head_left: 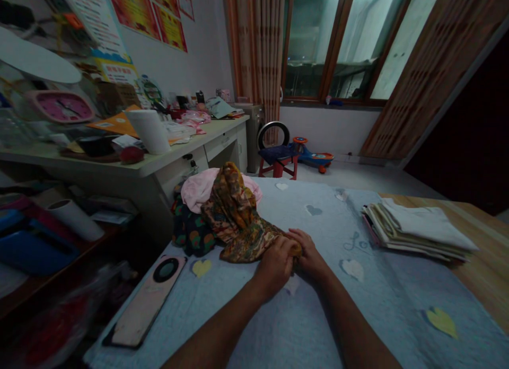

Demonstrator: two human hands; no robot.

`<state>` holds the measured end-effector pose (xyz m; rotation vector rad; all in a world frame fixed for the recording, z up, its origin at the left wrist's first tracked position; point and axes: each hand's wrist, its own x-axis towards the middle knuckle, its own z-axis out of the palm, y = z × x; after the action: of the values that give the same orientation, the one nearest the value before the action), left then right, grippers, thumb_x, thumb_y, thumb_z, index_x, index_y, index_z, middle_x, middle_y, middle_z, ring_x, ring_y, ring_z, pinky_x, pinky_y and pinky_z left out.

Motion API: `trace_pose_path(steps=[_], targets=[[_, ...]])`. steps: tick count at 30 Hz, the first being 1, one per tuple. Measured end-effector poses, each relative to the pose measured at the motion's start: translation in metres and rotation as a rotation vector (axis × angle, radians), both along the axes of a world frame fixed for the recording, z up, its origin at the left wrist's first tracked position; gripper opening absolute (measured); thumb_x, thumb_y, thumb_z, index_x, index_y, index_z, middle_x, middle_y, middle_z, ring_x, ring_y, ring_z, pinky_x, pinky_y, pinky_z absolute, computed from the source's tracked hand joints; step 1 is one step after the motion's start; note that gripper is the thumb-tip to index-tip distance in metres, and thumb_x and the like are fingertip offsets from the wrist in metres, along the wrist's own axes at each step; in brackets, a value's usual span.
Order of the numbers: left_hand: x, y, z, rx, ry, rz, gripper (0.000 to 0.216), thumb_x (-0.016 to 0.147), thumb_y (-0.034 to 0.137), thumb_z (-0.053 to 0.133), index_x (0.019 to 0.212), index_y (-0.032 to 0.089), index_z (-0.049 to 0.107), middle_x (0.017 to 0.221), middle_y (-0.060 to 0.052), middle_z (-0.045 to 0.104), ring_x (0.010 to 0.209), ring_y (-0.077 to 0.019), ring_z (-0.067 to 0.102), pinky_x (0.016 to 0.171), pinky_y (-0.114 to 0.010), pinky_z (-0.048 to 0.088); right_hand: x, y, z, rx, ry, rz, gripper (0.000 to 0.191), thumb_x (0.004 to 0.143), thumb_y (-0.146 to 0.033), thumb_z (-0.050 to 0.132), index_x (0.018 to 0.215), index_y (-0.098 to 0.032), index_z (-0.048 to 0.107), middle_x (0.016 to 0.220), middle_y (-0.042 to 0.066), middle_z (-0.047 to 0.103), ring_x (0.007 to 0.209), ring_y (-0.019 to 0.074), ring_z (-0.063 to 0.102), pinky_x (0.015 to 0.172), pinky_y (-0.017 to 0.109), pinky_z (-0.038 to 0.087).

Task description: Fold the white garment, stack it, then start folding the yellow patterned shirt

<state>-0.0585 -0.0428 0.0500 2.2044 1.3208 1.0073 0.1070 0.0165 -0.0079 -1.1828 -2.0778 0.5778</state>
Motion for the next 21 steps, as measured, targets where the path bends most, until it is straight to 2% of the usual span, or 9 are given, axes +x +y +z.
trace_pose_path(steps=[3, 6, 9, 12, 14, 16, 19, 21], targets=[[-0.009, -0.003, 0.005, 0.009, 0.008, -0.014, 0.058, 0.073, 0.001, 0.043, 0.126, 0.023, 0.051, 0.127, -0.006, 0.055, 0.12, -0.0196, 0.05, 0.11, -0.035, 0.039, -0.001, -0.001, 0.007, -0.129, 0.142, 0.02, 0.043, 0.073, -0.023, 0.052, 0.113, -0.021, 0.068, 0.128, 0.01, 0.064, 0.125, 0.0248, 0.053, 0.111, 0.045, 0.036], [-0.033, -0.002, 0.004, 0.015, 0.067, 0.057, 0.07, 0.066, 0.001, 0.043, 0.133, 0.021, 0.049, 0.138, -0.009, 0.049, 0.127, -0.0213, 0.047, 0.112, -0.036, 0.038, -0.002, -0.004, 0.017, -0.312, 0.365, 0.032, 0.031, 0.074, -0.029, 0.055, 0.101, -0.02, 0.07, 0.108, 0.008, 0.071, 0.105, 0.024, 0.064, 0.098, 0.04, 0.048], [-0.062, -0.001, -0.005, 0.041, 0.201, 0.28, 0.066, 0.068, 0.004, 0.046, 0.132, 0.02, 0.052, 0.14, -0.011, 0.049, 0.129, -0.0267, 0.046, 0.112, -0.043, 0.036, -0.003, -0.008, 0.025, -0.455, 0.68, -0.007, 0.023, 0.074, -0.034, 0.063, 0.09, -0.019, 0.069, 0.085, 0.005, 0.072, 0.08, 0.0208, 0.067, 0.077, 0.033, 0.054], [-0.083, -0.003, -0.018, 0.068, 0.353, 0.447, 0.067, 0.069, 0.01, 0.054, 0.135, 0.02, 0.052, 0.148, -0.012, 0.043, 0.137, -0.0325, 0.035, 0.116, -0.052, 0.025, 0.001, -0.007, 0.024, -0.542, 1.011, -0.115, 0.023, 0.071, -0.036, 0.071, 0.087, -0.02, 0.068, 0.076, 0.002, 0.071, 0.067, 0.0188, 0.066, 0.065, 0.03, 0.054], [-0.09, -0.004, -0.028, 0.041, 0.414, 0.479, 0.07, 0.069, 0.015, 0.058, 0.138, 0.021, 0.05, 0.152, -0.012, 0.039, 0.142, -0.0356, 0.029, 0.117, -0.057, 0.018, 0.009, -0.001, 0.018, -0.56, 1.206, -0.207, 0.024, 0.066, -0.034, 0.073, 0.085, -0.021, 0.069, 0.077, 0.001, 0.073, 0.067, 0.0195, 0.067, 0.065, 0.032, 0.055], [-0.091, -0.004, -0.037, -0.023, 0.432, 0.477, 0.067, 0.073, 0.018, 0.059, 0.139, 0.021, 0.05, 0.152, -0.012, 0.04, 0.142, -0.0355, 0.028, 0.117, -0.058, 0.018, 0.019, 0.008, 0.01, -0.552, 1.364, -0.323, 0.023, 0.063, -0.033, 0.071, 0.083, -0.022, 0.07, 0.078, 0.001, 0.074, 0.068, 0.021, 0.068, 0.068, 0.035, 0.057], [-0.09, -0.002, -0.044, -0.085, 0.393, 0.439, 0.067, 0.081, 0.025, 0.059, 0.145, 0.023, 0.043, 0.152, -0.012, 0.04, 0.14, -0.0325, 0.033, 0.114, -0.053, 0.026, 0.036, 0.023, 0.0, -0.568, 1.457, -0.409, 0.022, 0.067, -0.035, 0.062, 0.083, -0.022, 0.071, 0.082, 0.003, 0.075, 0.074, 0.0239, 0.07, 0.075, 0.041, 0.059], [-0.088, 0.001, -0.044, -0.085, 0.364, 0.4, 0.071, 0.085, 0.028, 0.058, 0.151, 0.024, 0.033, 0.151, -0.012, 0.04, 0.135, -0.0307, 0.039, 0.109, -0.05, 0.033, 0.044, 0.03, -0.004, -0.539, 1.473, -0.388, 0.023, 0.071, -0.036, 0.059, 0.086, -0.022, 0.071, 0.085, 0.003, 0.076, 0.081, 0.0254, 0.071, 0.08, 0.044, 0.058]])
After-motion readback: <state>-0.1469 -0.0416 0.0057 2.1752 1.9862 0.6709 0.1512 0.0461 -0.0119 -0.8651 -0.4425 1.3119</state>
